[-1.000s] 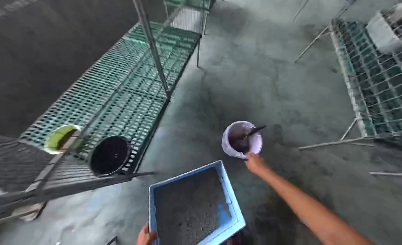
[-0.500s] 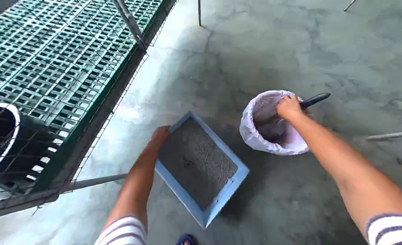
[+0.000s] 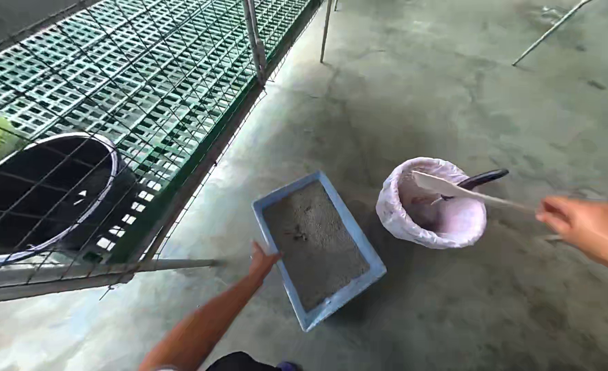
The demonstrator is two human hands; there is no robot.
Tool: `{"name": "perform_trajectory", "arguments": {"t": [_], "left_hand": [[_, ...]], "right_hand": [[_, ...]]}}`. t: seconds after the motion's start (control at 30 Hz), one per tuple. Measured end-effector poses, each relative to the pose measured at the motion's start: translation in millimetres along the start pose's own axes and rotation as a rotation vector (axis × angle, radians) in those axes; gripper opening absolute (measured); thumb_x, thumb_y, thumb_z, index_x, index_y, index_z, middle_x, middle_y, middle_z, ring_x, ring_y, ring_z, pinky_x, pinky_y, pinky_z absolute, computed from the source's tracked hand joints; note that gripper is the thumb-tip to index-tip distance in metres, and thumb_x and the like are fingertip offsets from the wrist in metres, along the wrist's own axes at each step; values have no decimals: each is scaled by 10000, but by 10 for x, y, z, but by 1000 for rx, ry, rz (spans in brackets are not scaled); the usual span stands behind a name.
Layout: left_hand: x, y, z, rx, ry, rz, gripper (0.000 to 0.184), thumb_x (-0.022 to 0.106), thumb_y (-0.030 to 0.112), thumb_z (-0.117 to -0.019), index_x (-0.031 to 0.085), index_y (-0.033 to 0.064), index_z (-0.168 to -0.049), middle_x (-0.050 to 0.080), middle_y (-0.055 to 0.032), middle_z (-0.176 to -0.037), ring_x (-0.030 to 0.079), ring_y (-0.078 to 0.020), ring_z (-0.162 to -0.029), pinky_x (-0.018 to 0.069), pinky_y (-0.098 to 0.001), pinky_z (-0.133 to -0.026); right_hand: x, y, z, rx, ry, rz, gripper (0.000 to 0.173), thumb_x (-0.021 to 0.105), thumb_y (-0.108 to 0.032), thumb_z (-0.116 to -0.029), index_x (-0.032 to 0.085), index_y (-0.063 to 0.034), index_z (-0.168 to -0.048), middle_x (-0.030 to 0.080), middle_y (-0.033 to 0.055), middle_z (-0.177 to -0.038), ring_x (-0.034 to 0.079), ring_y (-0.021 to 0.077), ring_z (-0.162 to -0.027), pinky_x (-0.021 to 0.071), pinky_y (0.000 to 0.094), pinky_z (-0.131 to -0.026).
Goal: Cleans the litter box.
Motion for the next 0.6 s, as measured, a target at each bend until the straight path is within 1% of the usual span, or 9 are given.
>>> {"name": "perform_trajectory", "arguments": {"t": [0.07, 0.13, 0.17, 0.2, 0.27, 0.3, 0.4, 0.5, 0.6], "left_hand": [[336, -211, -144, 13, -40, 18, 1021, 756, 144, -909, 36, 72, -1631, 513, -363, -1396, 582, -512, -1221, 496, -649, -976], [374, -56, -233, 110, 11, -23, 935, 720, 58, -894, 134, 44, -1622, 563, -325, -1375, 590, -483, -1236, 469, -631, -1030], [334, 39, -271, 135, 33, -35, 919, 704, 35, -897, 141, 51, -1625, 557, -321, -1387, 586, -483, -1245, 464, -630, -1038], [277, 132, -323, 150, 47, -46, 909, 679, 7, -899, 140, 66, -1628, 535, -316, -1416, 577, -479, -1259, 462, -626, -1043], [154, 313, -466, 154, 60, -108, 877, 629, -6, -918, 131, 94, -1633, 512, -298, -1447, 575, -462, -1268, 473, -615, -1035], [132, 359, -509, 136, 55, -155, 869, 610, 8, -933, 114, 115, -1639, 516, -285, -1450, 579, -453, -1268, 481, -607, -1028], [171, 381, -533, 93, 48, -218, 869, 610, 46, -945, 106, 158, -1644, 568, -263, -1398, 610, -438, -1230, 502, -604, -997], [161, 366, -556, 87, 50, -236, 876, 624, 61, -943, 109, 156, -1645, 586, -262, -1374, 613, -440, -1222, 503, -606, -991], [140, 368, -562, 85, 49, -245, 885, 640, 61, -935, 119, 160, -1644, 596, -260, -1361, 619, -438, -1212, 501, -601, -993]], "right_hand": [[217, -398, 394, -89, -66, -292, 251, 600, -72, -1023, 623, 98, -1206, 695, 295, -977, 706, 426, -811, 570, 598, -752], [702, -895, 576, -135, -107, -598, 265, 592, -16, -981, 602, 107, -1215, 684, 249, -928, 679, 307, -676, 587, 479, -641], [973, -1111, 621, -127, -169, -657, 313, 568, -11, -987, 593, 83, -1285, 684, 246, -941, 665, 299, -684, 570, 471, -650], [1234, -1297, 656, -105, -260, -653, 374, 546, -20, -1009, 575, 35, -1377, 682, 252, -998, 663, 319, -755, 556, 484, -718], [1672, -1601, 706, -66, -413, -519, 435, 542, -61, -1032, 554, -61, -1467, 655, 285, -1249, 673, 403, -1066, 521, 530, -969], [1847, -1708, 752, -40, -479, -406, 449, 541, -100, -1041, 547, -119, -1490, 605, 297, -1324, 640, 434, -1145, 496, 553, -1014], [2200, -1905, 816, 27, -592, -90, 484, 483, -155, -1070, 471, -210, -1552, 485, 318, -1454, 603, 478, -1203, 502, 580, -995], [2461, -2185, 532, -16, -540, -39, 567, 474, -1, -1015, 432, -136, -1564, 448, 340, -1474, 591, 510, -1201, 530, 606, -940], [2496, -2629, -34, -53, -460, -73, 552, 467, 17, -1015, 388, -42, -1558, 440, 344, -1476, 566, 522, -1236, 526, 610, -956]]}}
Point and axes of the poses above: each hand's wrist, its own z-axis away from the middle knuckle, its own x-axis out of the palm, y = z × x, the point moved 5 cm from there along -z, towards the middle knuckle
